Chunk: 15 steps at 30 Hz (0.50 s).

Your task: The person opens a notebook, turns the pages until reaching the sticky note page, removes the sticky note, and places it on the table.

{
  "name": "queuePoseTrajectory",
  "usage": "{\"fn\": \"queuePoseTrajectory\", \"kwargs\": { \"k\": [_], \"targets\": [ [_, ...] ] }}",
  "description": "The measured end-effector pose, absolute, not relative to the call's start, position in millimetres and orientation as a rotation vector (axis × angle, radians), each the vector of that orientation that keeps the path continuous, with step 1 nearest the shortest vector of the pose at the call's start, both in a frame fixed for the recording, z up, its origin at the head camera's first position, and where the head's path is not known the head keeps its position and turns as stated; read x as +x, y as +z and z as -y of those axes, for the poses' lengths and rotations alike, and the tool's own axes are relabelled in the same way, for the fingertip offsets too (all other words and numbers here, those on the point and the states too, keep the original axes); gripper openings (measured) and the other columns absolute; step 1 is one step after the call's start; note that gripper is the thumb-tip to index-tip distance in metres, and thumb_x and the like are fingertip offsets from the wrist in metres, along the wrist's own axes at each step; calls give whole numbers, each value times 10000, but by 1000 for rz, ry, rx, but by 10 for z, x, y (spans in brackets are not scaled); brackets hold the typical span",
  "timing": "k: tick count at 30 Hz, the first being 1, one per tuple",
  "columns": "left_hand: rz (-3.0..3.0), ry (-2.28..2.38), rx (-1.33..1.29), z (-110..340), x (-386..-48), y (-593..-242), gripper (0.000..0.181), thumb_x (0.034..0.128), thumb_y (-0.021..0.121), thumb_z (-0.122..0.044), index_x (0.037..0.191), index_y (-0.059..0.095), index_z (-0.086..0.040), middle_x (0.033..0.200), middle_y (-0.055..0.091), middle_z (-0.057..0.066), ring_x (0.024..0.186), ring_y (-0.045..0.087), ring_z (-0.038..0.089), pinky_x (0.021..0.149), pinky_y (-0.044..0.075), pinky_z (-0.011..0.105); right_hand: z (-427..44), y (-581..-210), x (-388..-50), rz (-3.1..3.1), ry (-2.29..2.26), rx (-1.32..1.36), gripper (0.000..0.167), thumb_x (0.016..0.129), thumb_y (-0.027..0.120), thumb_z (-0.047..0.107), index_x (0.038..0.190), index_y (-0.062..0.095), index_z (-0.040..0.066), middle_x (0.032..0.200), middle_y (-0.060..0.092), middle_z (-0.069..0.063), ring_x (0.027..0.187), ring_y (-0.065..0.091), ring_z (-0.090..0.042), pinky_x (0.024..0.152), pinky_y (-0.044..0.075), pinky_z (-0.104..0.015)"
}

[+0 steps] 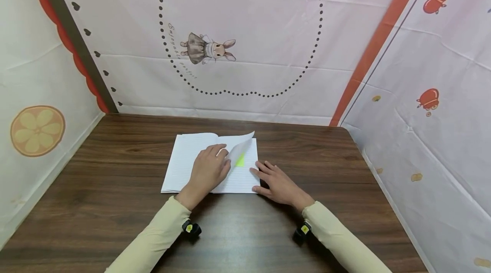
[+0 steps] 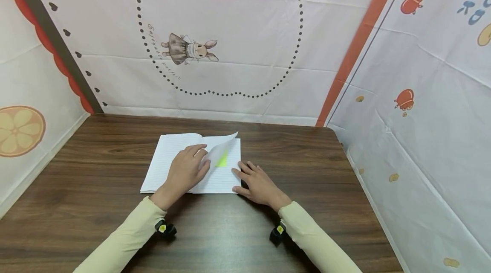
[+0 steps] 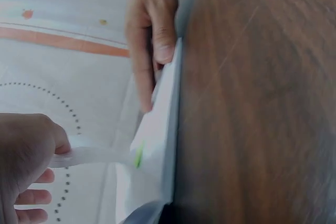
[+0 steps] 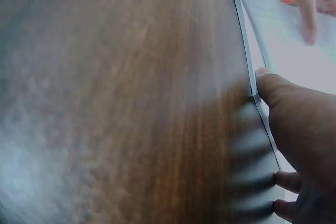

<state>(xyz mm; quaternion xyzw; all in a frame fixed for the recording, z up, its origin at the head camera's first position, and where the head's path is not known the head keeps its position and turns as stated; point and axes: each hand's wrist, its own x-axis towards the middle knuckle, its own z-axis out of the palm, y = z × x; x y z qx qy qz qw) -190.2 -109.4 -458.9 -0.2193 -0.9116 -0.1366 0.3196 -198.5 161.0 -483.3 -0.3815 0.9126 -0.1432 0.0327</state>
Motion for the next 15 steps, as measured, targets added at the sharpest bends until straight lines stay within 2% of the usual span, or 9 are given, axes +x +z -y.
{"fn": "queuePoseTrajectory", "kwargs": {
  "k": [7,15],
  "targets": [
    [2357,-406,-497,1305,-1848,-4443,163,920,705,-168,952,735,-11,1195,708,163,1098,666,363,809,571,500,-1616,-4846,-2007,-2798,-405,-1159,650,1044,546,473,1585,399,145,1654,307,-162,1512,289,-420,1176,288,-645],
    [2309,-422,-447,1536,-1753,-4363,140,906,715,-148,914,731,-10,1183,708,174,1067,667,394,790,567,519,-1609,-4838,-2000,-2782,-405,-1111,667,1040,533,506,1597,375,176,1667,286,-132,1528,259,-404,1200,254,-626]
  ]
}}
